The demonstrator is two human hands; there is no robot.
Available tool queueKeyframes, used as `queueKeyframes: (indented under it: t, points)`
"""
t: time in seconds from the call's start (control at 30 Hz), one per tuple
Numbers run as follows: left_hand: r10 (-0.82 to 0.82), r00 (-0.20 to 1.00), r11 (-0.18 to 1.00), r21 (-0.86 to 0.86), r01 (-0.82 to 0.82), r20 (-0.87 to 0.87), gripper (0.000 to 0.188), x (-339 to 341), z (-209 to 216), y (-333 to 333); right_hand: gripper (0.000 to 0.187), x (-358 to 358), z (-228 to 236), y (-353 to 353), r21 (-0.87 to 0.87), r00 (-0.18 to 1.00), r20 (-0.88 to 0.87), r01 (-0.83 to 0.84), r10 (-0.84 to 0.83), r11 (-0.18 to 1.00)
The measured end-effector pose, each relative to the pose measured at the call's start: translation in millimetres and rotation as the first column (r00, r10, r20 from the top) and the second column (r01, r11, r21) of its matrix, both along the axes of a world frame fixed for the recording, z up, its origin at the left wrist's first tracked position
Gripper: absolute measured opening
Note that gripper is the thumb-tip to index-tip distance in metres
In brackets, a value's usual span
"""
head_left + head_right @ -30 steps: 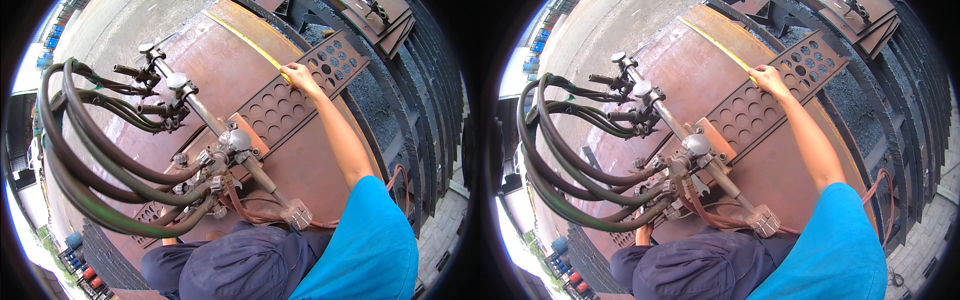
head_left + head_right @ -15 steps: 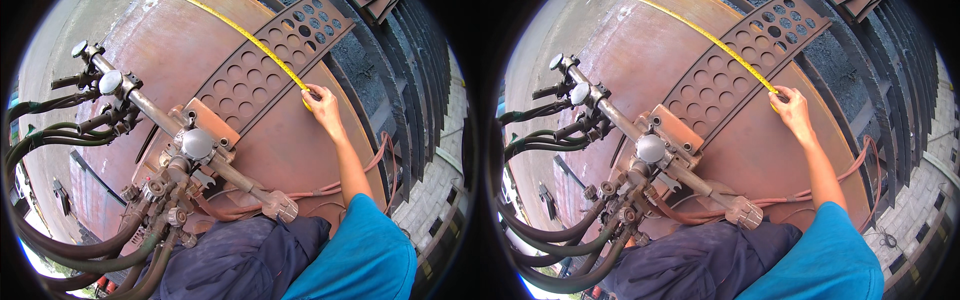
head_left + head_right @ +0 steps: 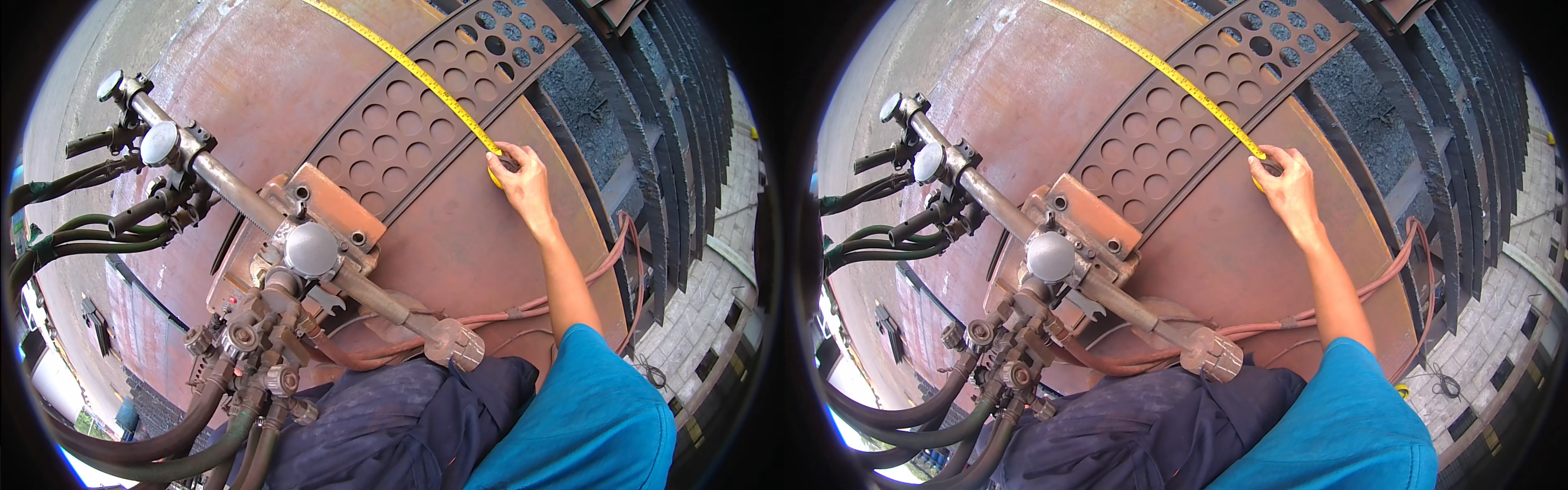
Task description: The person measures a large perforated metal sheet with a tape measure, then operates a plasma cutting machine to cut the sheet. The person adjusts the machine's position and controls before initiating the cut.
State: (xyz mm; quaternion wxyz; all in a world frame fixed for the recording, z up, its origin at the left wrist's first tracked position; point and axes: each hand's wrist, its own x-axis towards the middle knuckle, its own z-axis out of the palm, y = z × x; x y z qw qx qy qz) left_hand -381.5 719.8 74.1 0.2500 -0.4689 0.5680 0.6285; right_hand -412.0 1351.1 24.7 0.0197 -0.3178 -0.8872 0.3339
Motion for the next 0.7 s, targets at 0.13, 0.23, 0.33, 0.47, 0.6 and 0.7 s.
queueKeyframes:
  t: [0.13, 0.23, 0.33, 0.47, 0.6, 0.7]
  points:
    - [0.0, 1.0, 1.0, -0.005, 0.0, 0.001, 0.049, 2.5, 0.7, -2.6, 0.04, -0.3, 1.0, -1.4, 0.005, 1.0, 0.001, 0.0, 0.0, 1.0]
    - [0.001, 1.0, 1.0, -0.002, -0.001, 0.0, 0.049, 3.2, -0.4, -2.6, 0.04, -0.9, 1.7, -3.0, 0.003, 1.0, -0.001, 0.005, -0.005, 1.0]
    - [0.001, 1.0, 1.0, -0.004, -0.001, 0.002, 0.048, 4.2, -0.9, -4.2, 0.04, 0.6, -0.8, -3.2, 0.015, 1.0, -0.009, 0.002, -0.002, 1.0]
    - [0.001, 1.0, 1.0, -0.003, -0.001, 0.0, 0.048, 5.4, 0.8, -5.0, 0.041, 2.0, -2.8, -3.0, 0.027, 1.0, -0.015, -0.007, 0.008, 1.0]
    - [0.004, 1.0, 1.0, -0.005, -0.004, -0.005, 0.047, 7.4, 0.4, -6.9, 0.04, 3.8, -5.0, -4.6, 0.04, 0.999, -0.031, -0.012, 0.013, 0.999]
    - [0.004, 1.0, 1.0, -0.003, -0.004, -0.014, 0.047, 6.9, 0.1, -5.9, 0.039, 3.5, -4.3, -5.1, 0.073, 0.999, -0.036, -0.026, 0.028, 0.997]
